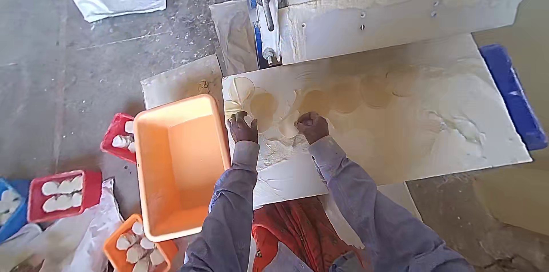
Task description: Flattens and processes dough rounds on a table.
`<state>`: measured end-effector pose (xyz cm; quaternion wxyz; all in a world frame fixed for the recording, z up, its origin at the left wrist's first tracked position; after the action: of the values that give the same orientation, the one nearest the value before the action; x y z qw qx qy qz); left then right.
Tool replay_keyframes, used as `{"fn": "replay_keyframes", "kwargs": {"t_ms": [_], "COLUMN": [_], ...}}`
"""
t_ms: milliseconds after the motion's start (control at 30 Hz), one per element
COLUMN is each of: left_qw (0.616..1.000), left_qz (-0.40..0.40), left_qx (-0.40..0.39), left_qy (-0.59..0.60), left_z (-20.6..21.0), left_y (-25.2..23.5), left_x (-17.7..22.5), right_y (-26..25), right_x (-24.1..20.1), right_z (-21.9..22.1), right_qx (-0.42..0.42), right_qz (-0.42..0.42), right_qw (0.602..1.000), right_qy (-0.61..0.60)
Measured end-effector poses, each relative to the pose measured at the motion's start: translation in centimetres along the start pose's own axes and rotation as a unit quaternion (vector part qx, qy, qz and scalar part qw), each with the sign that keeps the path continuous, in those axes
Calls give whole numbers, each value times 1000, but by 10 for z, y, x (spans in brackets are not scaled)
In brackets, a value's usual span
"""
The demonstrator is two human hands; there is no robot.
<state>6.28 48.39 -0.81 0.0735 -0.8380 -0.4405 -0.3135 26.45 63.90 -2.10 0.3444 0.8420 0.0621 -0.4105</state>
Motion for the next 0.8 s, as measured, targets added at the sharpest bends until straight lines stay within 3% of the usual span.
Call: {"fn": "replay_keyframes", "kwargs": {"t_ms": [67,133,200,267,333,367,467,567,800], "left_qw": [994,948,798,636,543,524,507,500,611], "left_qz": [3,-58,-152,-204,-213,-214,-208,-185,-164], "left_qx": [79,81,4,-35,-3,35,141,143,63], "left_qy": [75,302,584,744,813,824,825,834,772], "left_z": [-10,6,39,59,59,57,52,40,19], "left_y": [17,46,77,102,119,127,151,162,170], "left_x": [10,15,32,54,63,60,36,22,21], "right_y": [-3,5,24,56,90,104,126,118,125], "right_x": [-9,-24,-48,-67,-69,-63,-45,-47,-71], "right_z": [-12,-18,-15,-2,16,23,26,11,40], "right_qx": [-17,-52,-84,-104,-127,-142,-165,-129,-103], "right_qz": [-45,-97,-171,-281,-377,-402,-421,-418,-534], "right_qw": [995,989,980,954,917,903,892,899,833], "right_qy": [-92,-100,-58,0,45,57,29,6,98]}}
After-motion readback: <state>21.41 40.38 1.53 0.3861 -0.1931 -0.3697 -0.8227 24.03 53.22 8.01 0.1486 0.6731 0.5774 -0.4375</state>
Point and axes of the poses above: each hand's wrist, its own y-axis away from the middle knuckle, its own z-axis out of the palm, x = y × z, the point moved 9 cm from there along -y, towards the middle knuckle, and after that the axes turned 8 degrees about z, right-handed, at the moved point
